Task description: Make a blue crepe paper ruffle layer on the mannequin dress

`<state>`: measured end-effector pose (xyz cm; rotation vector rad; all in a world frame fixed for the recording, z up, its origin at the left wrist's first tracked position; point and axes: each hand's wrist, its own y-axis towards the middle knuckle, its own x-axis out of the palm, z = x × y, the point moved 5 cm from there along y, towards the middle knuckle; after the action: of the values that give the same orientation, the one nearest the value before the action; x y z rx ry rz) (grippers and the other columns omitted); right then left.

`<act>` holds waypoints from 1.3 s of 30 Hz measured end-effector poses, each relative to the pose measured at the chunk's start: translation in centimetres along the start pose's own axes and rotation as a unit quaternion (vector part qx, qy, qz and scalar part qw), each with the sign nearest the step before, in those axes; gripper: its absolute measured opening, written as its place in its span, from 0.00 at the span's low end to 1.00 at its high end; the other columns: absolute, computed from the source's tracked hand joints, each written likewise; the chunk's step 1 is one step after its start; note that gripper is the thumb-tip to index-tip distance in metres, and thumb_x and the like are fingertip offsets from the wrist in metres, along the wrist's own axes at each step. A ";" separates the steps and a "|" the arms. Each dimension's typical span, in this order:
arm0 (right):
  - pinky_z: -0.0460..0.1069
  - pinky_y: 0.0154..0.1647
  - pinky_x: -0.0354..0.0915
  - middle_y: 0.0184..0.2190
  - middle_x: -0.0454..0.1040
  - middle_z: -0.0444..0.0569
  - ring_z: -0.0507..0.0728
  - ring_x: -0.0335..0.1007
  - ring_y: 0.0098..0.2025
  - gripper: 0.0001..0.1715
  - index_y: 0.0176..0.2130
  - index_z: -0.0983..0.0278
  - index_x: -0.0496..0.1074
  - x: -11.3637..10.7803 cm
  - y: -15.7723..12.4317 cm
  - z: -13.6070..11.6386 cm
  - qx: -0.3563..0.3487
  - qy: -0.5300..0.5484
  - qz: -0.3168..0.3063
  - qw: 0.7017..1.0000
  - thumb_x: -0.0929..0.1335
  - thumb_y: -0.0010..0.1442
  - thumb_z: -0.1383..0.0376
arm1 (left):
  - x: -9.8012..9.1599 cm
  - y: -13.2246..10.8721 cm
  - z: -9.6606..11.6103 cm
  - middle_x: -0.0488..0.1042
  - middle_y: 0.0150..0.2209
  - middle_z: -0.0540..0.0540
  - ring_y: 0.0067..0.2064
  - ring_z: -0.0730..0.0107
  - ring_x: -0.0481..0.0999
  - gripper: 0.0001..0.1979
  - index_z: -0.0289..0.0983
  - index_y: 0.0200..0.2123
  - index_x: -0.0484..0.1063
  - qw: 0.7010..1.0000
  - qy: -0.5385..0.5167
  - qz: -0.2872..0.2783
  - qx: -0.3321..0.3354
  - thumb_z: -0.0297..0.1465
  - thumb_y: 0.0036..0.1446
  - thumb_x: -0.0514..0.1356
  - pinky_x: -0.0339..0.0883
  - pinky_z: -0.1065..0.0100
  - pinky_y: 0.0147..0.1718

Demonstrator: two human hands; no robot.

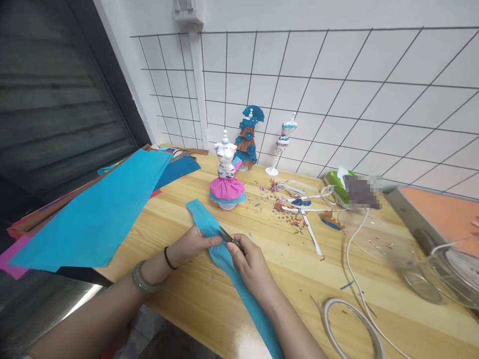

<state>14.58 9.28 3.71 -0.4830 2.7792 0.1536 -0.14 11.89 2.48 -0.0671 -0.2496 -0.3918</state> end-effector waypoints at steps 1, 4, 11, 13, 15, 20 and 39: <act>0.45 0.25 0.55 0.21 0.58 0.40 0.50 0.51 0.24 0.22 0.37 0.63 0.68 0.0 0.0 0.0 0.004 0.000 0.001 1.000 0.61 0.62 0.47 | 0.0 0.0 0.0 0.80 0.38 0.42 0.40 0.62 0.78 0.17 0.33 0.35 0.78 1.000 0.001 0.002 0.001 0.38 0.44 0.70 0.69 0.62 0.45; 0.45 0.23 0.53 0.21 0.56 0.39 0.50 0.49 0.22 0.24 0.37 0.63 0.68 0.0 -0.1 0.1 0.013 0.006 0.000 1.000 0.61 0.62 0.46 | 0.0 0.0 0.1 0.80 0.39 0.42 0.41 0.61 0.78 0.17 0.33 0.36 0.78 1.000 0.004 -0.003 0.003 0.39 0.44 0.70 0.69 0.62 0.45; 0.45 0.22 0.51 0.19 0.54 0.37 0.50 0.47 0.21 0.24 0.37 0.62 0.67 0.1 -0.1 0.2 0.024 0.022 0.001 0.999 0.61 0.61 0.45 | 0.0 0.0 0.1 0.80 0.40 0.43 0.42 0.61 0.78 0.18 0.34 0.38 0.78 1.000 0.007 -0.010 0.003 0.39 0.45 0.69 0.70 0.62 0.46; 0.46 0.24 0.55 0.20 0.56 0.39 0.50 0.51 0.23 0.24 0.35 0.62 0.67 0.0 0.0 0.0 0.015 0.018 0.011 1.000 0.61 0.60 0.44 | 0.0 0.0 0.1 0.80 0.40 0.42 0.42 0.60 0.77 0.19 0.34 0.38 0.78 1.000 0.009 -0.007 0.001 0.39 0.44 0.69 0.69 0.61 0.46; 0.46 0.28 0.58 0.22 0.61 0.41 0.51 0.56 0.25 0.25 0.34 0.62 0.68 -0.1 0.1 -0.2 0.004 0.009 0.021 1.000 0.61 0.60 0.44 | 0.0 0.0 0.1 0.80 0.39 0.42 0.42 0.60 0.77 0.19 0.33 0.37 0.78 1.000 0.009 -0.002 -0.003 0.40 0.43 0.70 0.69 0.61 0.46; 0.47 0.31 0.60 0.24 0.65 0.44 0.52 0.60 0.28 0.26 0.32 0.63 0.69 -0.5 0.2 -0.4 0.004 0.001 0.044 0.999 0.61 0.59 0.43 | -0.1 0.0 0.1 0.80 0.35 0.44 0.37 0.64 0.77 0.18 0.34 0.34 0.78 1.000 0.005 0.009 -0.017 0.39 0.41 0.71 0.70 0.63 0.43; 0.54 0.45 0.62 0.43 0.76 0.58 0.62 0.70 0.43 0.23 0.47 0.68 0.72 -5.8 1.5 3.1 0.044 -0.231 0.115 0.965 0.65 0.56 0.58 | -4.0 0.8 -0.1 0.78 0.29 0.46 0.30 0.68 0.77 0.20 0.33 0.29 0.72 0.977 -0.107 0.179 -0.033 0.39 0.37 0.73 0.74 0.64 0.32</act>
<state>20.15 12.96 2.73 -0.0821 2.3586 0.1697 -3.36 14.13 1.36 -0.2178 -0.4298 -0.0323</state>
